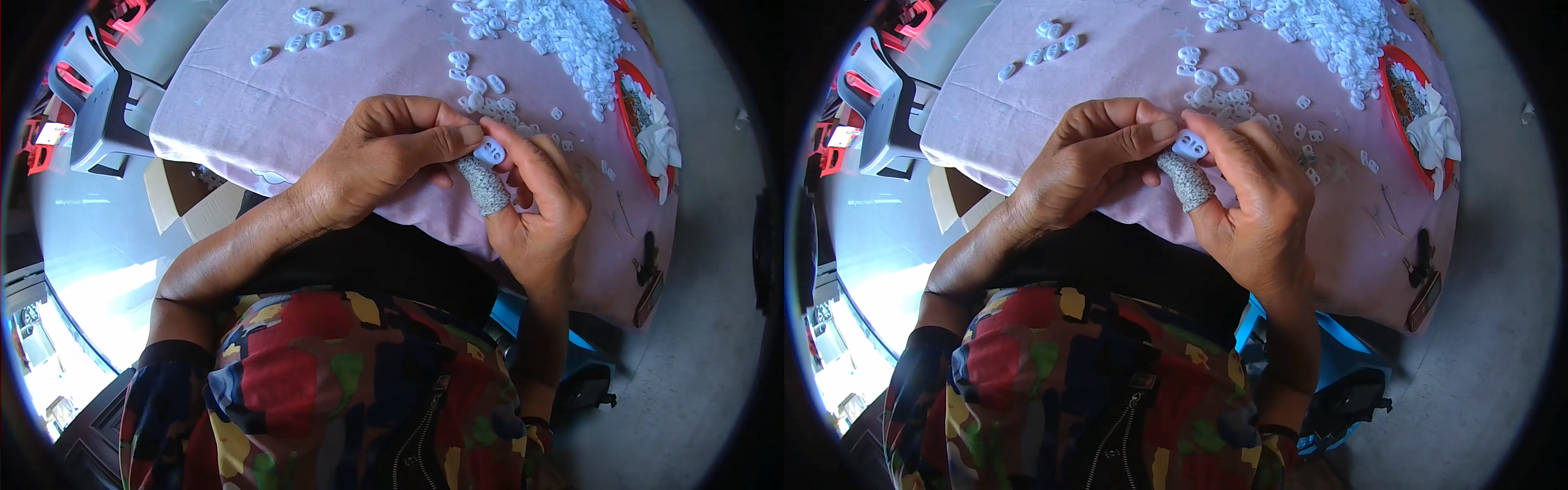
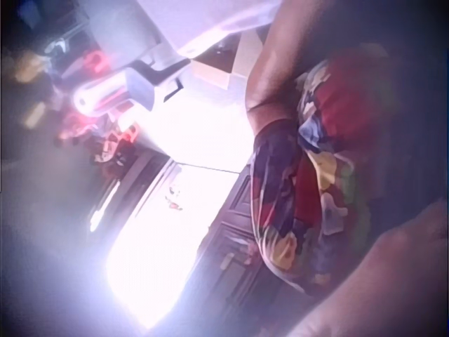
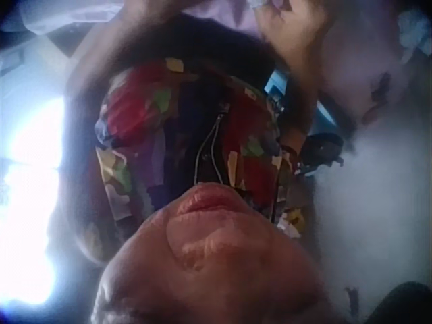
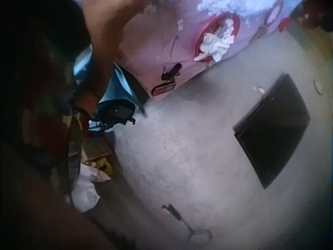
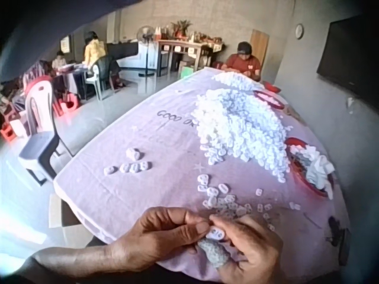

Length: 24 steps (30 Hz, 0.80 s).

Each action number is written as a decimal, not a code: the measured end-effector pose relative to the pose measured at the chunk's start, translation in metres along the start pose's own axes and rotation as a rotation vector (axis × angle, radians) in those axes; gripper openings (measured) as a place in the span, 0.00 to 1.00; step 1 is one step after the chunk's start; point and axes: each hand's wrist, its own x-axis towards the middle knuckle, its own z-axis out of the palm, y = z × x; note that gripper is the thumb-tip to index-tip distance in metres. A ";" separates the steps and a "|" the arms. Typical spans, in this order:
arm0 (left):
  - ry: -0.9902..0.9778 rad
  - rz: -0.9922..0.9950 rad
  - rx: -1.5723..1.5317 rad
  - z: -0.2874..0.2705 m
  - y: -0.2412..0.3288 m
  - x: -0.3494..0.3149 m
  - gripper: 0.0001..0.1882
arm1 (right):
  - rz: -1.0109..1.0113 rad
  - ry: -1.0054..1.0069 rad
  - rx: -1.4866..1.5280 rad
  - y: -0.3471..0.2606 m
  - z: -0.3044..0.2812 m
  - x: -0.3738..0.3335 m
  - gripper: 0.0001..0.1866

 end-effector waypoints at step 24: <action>0.592 0.630 1.469 -0.086 0.041 0.002 0.08 | 0.356 -0.182 -0.246 0.035 -0.048 -0.005 0.13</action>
